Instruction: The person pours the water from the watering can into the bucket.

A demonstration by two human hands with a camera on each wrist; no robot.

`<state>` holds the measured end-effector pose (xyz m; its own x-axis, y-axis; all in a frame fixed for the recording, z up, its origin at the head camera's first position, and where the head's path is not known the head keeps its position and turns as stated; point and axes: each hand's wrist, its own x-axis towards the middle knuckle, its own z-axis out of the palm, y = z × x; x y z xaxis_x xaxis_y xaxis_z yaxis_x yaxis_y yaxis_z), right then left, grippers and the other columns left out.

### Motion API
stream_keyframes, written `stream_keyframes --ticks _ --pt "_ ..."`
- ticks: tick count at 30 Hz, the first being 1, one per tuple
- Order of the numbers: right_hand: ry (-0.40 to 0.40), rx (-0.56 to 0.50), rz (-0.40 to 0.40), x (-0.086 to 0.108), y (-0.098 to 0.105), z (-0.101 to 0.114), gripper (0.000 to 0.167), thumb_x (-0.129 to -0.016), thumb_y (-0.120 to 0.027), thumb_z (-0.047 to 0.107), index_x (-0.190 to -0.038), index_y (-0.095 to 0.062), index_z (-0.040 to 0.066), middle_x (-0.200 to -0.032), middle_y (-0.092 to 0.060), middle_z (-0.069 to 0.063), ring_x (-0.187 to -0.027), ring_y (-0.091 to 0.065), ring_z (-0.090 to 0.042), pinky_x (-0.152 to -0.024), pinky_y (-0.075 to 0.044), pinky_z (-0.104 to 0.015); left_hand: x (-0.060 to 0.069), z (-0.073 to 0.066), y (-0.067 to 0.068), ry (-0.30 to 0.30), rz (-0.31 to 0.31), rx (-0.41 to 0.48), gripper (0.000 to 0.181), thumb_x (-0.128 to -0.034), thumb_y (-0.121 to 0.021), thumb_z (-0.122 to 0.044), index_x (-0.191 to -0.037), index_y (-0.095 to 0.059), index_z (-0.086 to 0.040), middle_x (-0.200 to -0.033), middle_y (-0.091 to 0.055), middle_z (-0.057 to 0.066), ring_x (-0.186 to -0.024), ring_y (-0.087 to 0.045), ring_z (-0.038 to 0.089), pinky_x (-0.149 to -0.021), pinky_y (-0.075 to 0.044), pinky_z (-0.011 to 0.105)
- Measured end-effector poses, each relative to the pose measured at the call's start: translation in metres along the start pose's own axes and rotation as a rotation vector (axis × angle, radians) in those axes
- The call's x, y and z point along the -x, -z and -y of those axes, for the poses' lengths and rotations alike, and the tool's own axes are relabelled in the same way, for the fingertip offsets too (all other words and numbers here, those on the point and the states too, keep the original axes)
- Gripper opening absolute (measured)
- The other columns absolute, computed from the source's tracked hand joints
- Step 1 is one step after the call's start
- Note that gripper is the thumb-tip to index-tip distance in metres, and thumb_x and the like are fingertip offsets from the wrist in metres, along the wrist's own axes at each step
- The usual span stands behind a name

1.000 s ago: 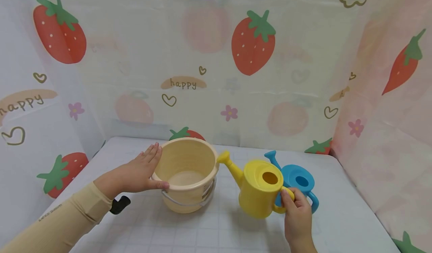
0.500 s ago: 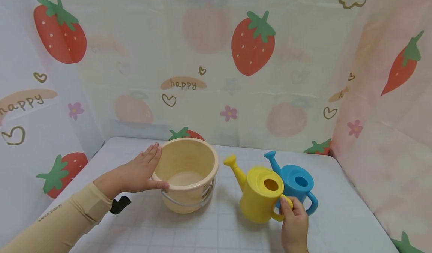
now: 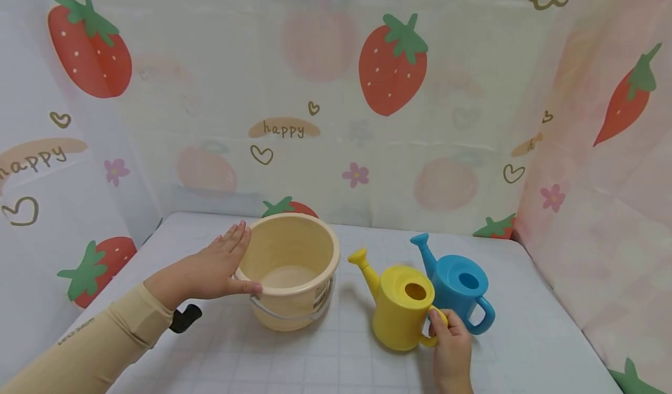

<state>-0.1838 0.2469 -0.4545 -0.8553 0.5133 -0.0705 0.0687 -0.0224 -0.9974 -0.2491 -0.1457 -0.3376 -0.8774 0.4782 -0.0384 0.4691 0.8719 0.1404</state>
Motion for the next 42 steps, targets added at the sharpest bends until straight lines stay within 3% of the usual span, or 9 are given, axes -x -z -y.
stream_keyframes --ticks 8,16,19,25,31,35,42 --pt "0.009 -0.003 0.015 0.000 -0.002 -0.003 0.039 -0.096 -0.046 0.031 -0.096 -0.049 -0.009 -0.071 -0.045 0.001 -0.083 -0.042 -0.020 -0.077 -0.036 -0.022 -0.001 0.000 -0.001 0.001 0.002 -0.011 0.123 -0.0672 -0.038 -0.085 -0.143 -0.006 0.007 -0.150 0.001 0.025 -0.138 -0.001 0.035 -0.108 -0.014 0.053" --pt "-0.021 -0.041 0.156 -0.003 0.004 -0.004 0.029 -0.098 -0.043 0.021 -0.090 -0.052 -0.005 -0.073 -0.045 0.002 -0.079 -0.043 -0.015 -0.074 -0.039 -0.023 0.004 -0.002 0.002 -0.002 0.002 0.006 0.122 -0.0689 -0.039 -0.083 -0.143 -0.006 0.009 -0.149 0.001 0.026 -0.138 -0.001 0.037 -0.107 -0.014 0.054" --pt "-0.022 -0.027 0.174 -0.003 0.004 -0.005 0.030 -0.098 -0.043 0.022 -0.092 -0.052 -0.006 -0.074 -0.047 0.001 -0.080 -0.044 -0.015 -0.073 -0.040 -0.022 0.005 -0.003 0.003 -0.001 0.002 0.008 0.122 -0.0689 -0.040 -0.082 -0.142 -0.006 0.009 -0.149 0.001 0.026 -0.138 -0.001 0.037 -0.107 -0.014 0.054" --pt "-0.011 0.004 0.151 -0.002 0.005 -0.005 0.027 -0.097 -0.045 0.024 -0.095 -0.053 -0.002 -0.083 -0.050 -0.002 -0.086 -0.044 -0.015 -0.077 -0.038 -0.021 0.005 -0.003 0.002 -0.001 0.001 0.004 0.122 -0.0686 -0.039 -0.083 -0.142 -0.006 0.009 -0.149 0.000 0.027 -0.138 -0.001 0.037 -0.107 -0.014 0.054" --pt "0.024 0.160 0.104 -0.001 0.005 -0.001 0.038 -0.094 -0.049 0.036 -0.109 -0.049 0.000 -0.101 -0.050 -0.004 -0.095 -0.044 -0.017 -0.078 -0.039 -0.010 0.004 -0.002 0.001 0.002 0.003 -0.004 0.123 -0.0679 -0.038 -0.084 -0.143 -0.005 0.008 -0.149 0.001 0.026 -0.138 0.000 0.036 -0.108 -0.013 0.053" --pt "0.075 0.259 0.065 -0.001 0.008 0.005 0.042 -0.093 -0.049 0.039 -0.112 -0.049 0.002 -0.107 -0.050 -0.007 -0.098 -0.045 -0.018 -0.075 -0.038 -0.004 0.003 -0.002 0.002 0.005 0.007 -0.005 0.124 -0.0673 -0.038 -0.084 -0.143 -0.005 0.008 -0.149 0.002 0.025 -0.138 0.000 0.036 -0.108 -0.013 0.053" --pt "0.186 0.313 0.029 -0.004 0.018 0.013 0.036 -0.093 -0.050 0.035 -0.112 -0.052 0.004 -0.105 -0.052 -0.005 -0.092 -0.047 -0.013 -0.075 -0.040 -0.005 0.003 -0.002 0.001 -0.007 0.003 -0.007 0.123 -0.0680 -0.038 -0.084 -0.143 -0.006 0.008 -0.149 0.002 0.026 -0.138 0.000 0.036 -0.107 -0.014 0.053"
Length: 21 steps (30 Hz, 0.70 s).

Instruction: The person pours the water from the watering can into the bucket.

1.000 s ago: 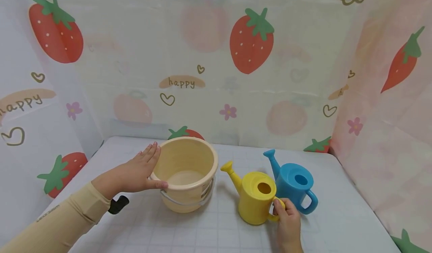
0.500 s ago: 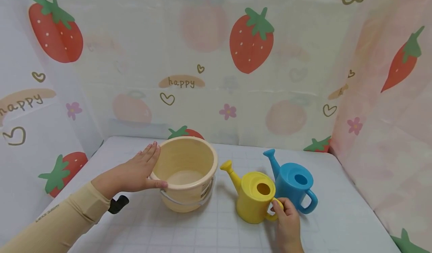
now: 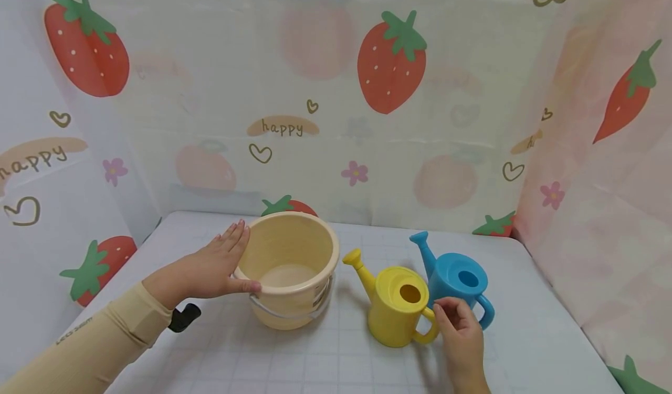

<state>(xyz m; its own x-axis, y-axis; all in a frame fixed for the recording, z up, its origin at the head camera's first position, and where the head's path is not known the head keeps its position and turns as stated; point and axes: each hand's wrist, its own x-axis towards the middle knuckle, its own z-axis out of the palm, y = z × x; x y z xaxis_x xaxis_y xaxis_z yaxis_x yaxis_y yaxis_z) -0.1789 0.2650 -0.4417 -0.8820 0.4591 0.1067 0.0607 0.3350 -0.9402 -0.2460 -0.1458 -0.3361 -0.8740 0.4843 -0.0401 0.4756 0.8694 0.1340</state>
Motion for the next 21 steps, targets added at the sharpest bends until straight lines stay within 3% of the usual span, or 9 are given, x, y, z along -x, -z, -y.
stream_keyframes --ticks 8,11,16,21 --pt "0.213 -0.034 -0.109 -0.043 0.021 -0.047 0.032 -0.089 -0.059 0.030 -0.110 -0.058 0.006 -0.103 -0.057 -0.002 -0.093 -0.052 -0.006 -0.073 -0.044 -0.007 0.000 0.001 0.000 -0.001 -0.002 0.000 0.123 -0.0683 -0.037 -0.084 -0.143 -0.007 0.009 -0.149 0.000 0.026 -0.138 -0.001 0.037 -0.107 -0.014 0.054" --pt "0.212 -0.012 -0.169 -0.044 0.029 -0.040 0.030 -0.089 -0.059 0.028 -0.109 -0.059 0.006 -0.102 -0.058 -0.003 -0.092 -0.053 -0.005 -0.072 -0.043 -0.006 -0.001 0.001 -0.001 0.000 -0.001 0.000 0.122 -0.0688 -0.038 -0.083 -0.143 -0.006 0.008 -0.149 0.001 0.026 -0.138 0.000 0.036 -0.107 -0.014 0.053" --pt "0.154 0.050 -0.256 -0.031 0.038 -0.006 0.030 -0.091 -0.057 0.026 -0.111 -0.057 0.002 -0.099 -0.056 0.001 -0.088 -0.051 0.000 -0.075 -0.042 -0.005 -0.001 0.001 0.000 0.003 0.004 0.005 0.123 -0.0680 -0.038 -0.084 -0.143 -0.006 0.008 -0.149 0.001 0.025 -0.138 0.001 0.036 -0.108 -0.013 0.053" --pt "0.116 0.118 -0.277 -0.029 0.046 0.003 0.032 -0.092 -0.056 0.026 -0.113 -0.056 0.002 -0.103 -0.055 -0.001 -0.090 -0.049 0.001 -0.088 -0.044 -0.019 -0.001 0.001 -0.001 0.008 0.009 -0.002 0.123 -0.0672 -0.036 -0.085 -0.143 -0.005 0.007 -0.150 0.002 0.024 -0.138 0.001 0.035 -0.108 -0.013 0.052"
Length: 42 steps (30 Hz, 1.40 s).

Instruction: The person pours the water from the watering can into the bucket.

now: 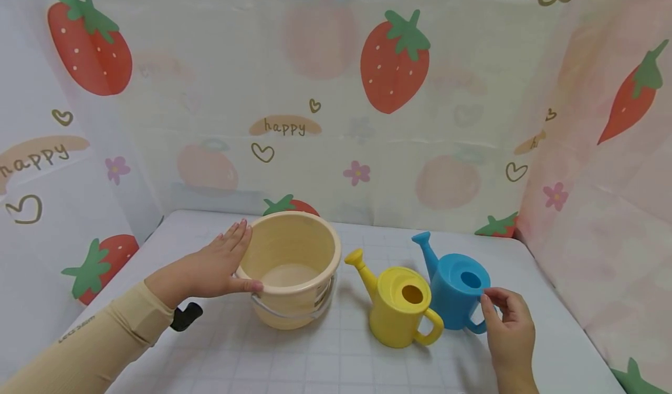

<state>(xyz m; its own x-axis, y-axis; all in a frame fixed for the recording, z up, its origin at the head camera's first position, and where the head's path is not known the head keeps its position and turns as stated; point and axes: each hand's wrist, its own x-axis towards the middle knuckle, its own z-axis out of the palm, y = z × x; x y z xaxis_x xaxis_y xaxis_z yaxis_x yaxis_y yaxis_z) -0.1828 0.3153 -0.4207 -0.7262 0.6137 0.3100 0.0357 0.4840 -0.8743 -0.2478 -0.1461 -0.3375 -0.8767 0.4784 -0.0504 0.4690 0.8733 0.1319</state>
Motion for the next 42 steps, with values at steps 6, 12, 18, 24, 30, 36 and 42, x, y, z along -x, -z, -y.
stream_keyframes --ticks 6,12,18,24,30,36,42 --pt "-0.059 0.073 -0.002 -0.007 0.002 -0.013 0.032 -0.093 -0.052 0.025 -0.117 -0.054 0.003 -0.112 -0.053 -0.007 -0.102 -0.050 -0.013 -0.094 -0.043 -0.035 0.002 -0.002 0.002 -0.009 -0.003 0.011 0.122 -0.0689 -0.038 -0.083 -0.143 -0.006 0.008 -0.149 0.000 0.026 -0.138 0.000 0.036 -0.107 -0.014 0.053" --pt "-0.147 0.078 0.029 -0.009 0.004 -0.023 0.037 -0.095 -0.048 0.028 -0.123 -0.050 0.003 -0.120 -0.050 -0.010 -0.108 -0.047 -0.021 -0.095 -0.041 -0.042 0.000 -0.001 0.000 -0.005 -0.006 0.002 0.123 -0.0670 -0.036 -0.085 -0.143 -0.006 0.007 -0.150 0.001 0.024 -0.138 0.001 0.034 -0.108 -0.014 0.052" --pt "-0.173 0.044 0.091 -0.012 0.001 -0.034 0.043 -0.095 -0.047 0.032 -0.128 -0.043 0.004 -0.123 -0.046 -0.011 -0.110 -0.044 -0.021 -0.096 -0.041 -0.039 -0.001 -0.001 0.000 -0.003 -0.011 -0.001 0.124 -0.0665 -0.036 -0.086 -0.144 -0.005 0.006 -0.150 0.001 0.024 -0.138 0.001 0.034 -0.108 -0.014 0.052" --pt "-0.205 -0.034 0.216 -0.012 -0.002 -0.042 0.051 -0.097 -0.036 0.040 -0.129 -0.037 0.000 -0.122 -0.045 -0.016 -0.112 -0.043 -0.025 -0.100 -0.033 -0.050 -0.001 -0.001 0.000 0.001 -0.005 0.006 0.123 -0.0667 -0.036 -0.085 -0.144 -0.004 0.006 -0.150 0.003 0.023 -0.138 0.002 0.034 -0.108 -0.013 0.052" --pt "-0.253 -0.102 0.299 -0.014 -0.005 -0.048 0.054 -0.097 -0.029 0.047 -0.115 -0.044 -0.002 -0.096 -0.056 -0.005 -0.097 -0.044 -0.013 -0.100 -0.031 -0.052 0.000 -0.001 0.000 0.002 -0.004 0.005 0.123 -0.0672 -0.037 -0.085 -0.143 -0.004 0.006 -0.150 0.003 0.024 -0.138 0.001 0.035 -0.108 -0.013 0.052" --pt "-0.267 -0.172 0.312 -0.014 -0.008 -0.050 0.051 -0.097 -0.031 0.043 -0.099 -0.044 -0.006 -0.087 -0.050 -0.001 -0.087 -0.044 -0.009 -0.091 -0.034 -0.040 0.001 0.000 0.000 0.002 -0.002 0.009 0.123 -0.0677 -0.038 -0.084 -0.143 -0.004 0.007 -0.149 0.003 0.025 -0.138 0.001 0.036 -0.108 -0.013 0.053" --pt "-0.262 -0.130 0.308 -0.014 -0.012 -0.048 0.047 -0.099 -0.025 0.040 -0.092 -0.041 -0.004 -0.091 -0.044 -0.009 -0.087 -0.043 -0.012 -0.081 -0.034 -0.031 0.001 0.000 0.000 0.006 -0.008 0.009 0.123 -0.0672 -0.038 -0.084 -0.143 -0.005 0.007 -0.149 0.001 0.025 -0.138 -0.001 0.036 -0.107 -0.014 0.053"
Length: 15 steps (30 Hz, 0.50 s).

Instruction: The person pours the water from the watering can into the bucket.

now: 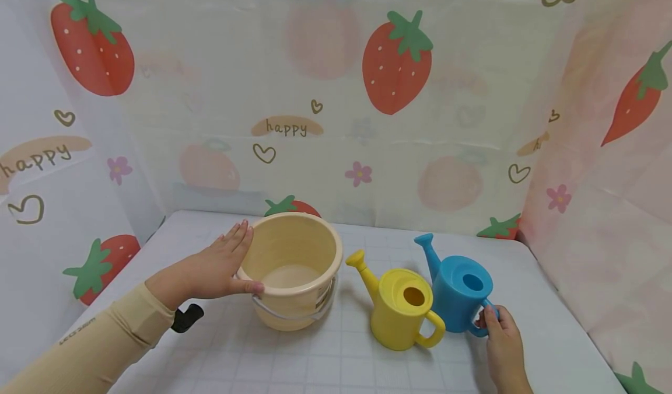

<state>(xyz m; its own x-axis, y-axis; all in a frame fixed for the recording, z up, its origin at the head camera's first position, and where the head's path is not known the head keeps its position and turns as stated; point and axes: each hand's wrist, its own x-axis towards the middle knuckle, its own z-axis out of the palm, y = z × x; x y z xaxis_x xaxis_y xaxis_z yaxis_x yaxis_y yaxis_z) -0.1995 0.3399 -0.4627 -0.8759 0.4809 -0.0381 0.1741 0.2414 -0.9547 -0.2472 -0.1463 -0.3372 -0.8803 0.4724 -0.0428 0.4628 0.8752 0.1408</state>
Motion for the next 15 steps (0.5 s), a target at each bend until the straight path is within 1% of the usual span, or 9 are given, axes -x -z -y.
stream_keyframes --ticks 4,7,12,15 --pt "0.009 0.023 -0.013 0.0011 -0.0024 0.0001 0.048 -0.099 -0.024 0.042 -0.091 -0.040 -0.003 -0.088 -0.043 -0.007 -0.087 -0.042 -0.014 -0.079 -0.036 -0.027 -0.0001 0.0003 -0.0002 0.004 0.000 0.002 0.124 -0.0665 -0.038 -0.085 -0.144 -0.005 0.006 -0.150 0.001 0.024 -0.138 0.000 0.035 -0.108 -0.014 0.052" --pt "0.000 0.011 -0.023 0.0025 -0.0041 0.0010 0.048 -0.098 -0.025 0.043 -0.090 -0.040 -0.001 -0.087 -0.041 -0.005 -0.088 -0.041 -0.016 -0.076 -0.037 -0.024 0.0000 0.0003 0.0002 0.006 0.001 0.000 0.124 -0.0663 -0.037 -0.085 -0.144 -0.005 0.005 -0.150 0.001 0.023 -0.139 0.000 0.034 -0.108 -0.014 0.052" --pt "-0.012 -0.009 -0.046 0.0040 -0.0071 0.0027 0.048 -0.098 -0.026 0.043 -0.088 -0.040 -0.002 -0.087 -0.042 -0.006 -0.089 -0.039 -0.018 -0.079 -0.035 -0.030 0.0007 0.0006 0.0005 0.002 0.000 0.003 0.123 -0.0667 -0.037 -0.085 -0.144 -0.005 0.006 -0.150 0.001 0.024 -0.138 0.000 0.035 -0.108 -0.014 0.052" --pt "-0.023 -0.017 -0.079 0.0051 -0.0091 0.0051 0.047 -0.098 -0.028 0.042 -0.090 -0.041 -0.003 -0.086 -0.043 -0.004 -0.088 -0.039 -0.016 -0.079 -0.035 -0.030 0.0004 0.0006 -0.0002 0.007 0.003 -0.001 0.123 -0.0665 -0.037 -0.085 -0.144 -0.005 0.005 -0.150 0.002 0.023 -0.139 0.001 0.034 -0.108 -0.013 0.051"
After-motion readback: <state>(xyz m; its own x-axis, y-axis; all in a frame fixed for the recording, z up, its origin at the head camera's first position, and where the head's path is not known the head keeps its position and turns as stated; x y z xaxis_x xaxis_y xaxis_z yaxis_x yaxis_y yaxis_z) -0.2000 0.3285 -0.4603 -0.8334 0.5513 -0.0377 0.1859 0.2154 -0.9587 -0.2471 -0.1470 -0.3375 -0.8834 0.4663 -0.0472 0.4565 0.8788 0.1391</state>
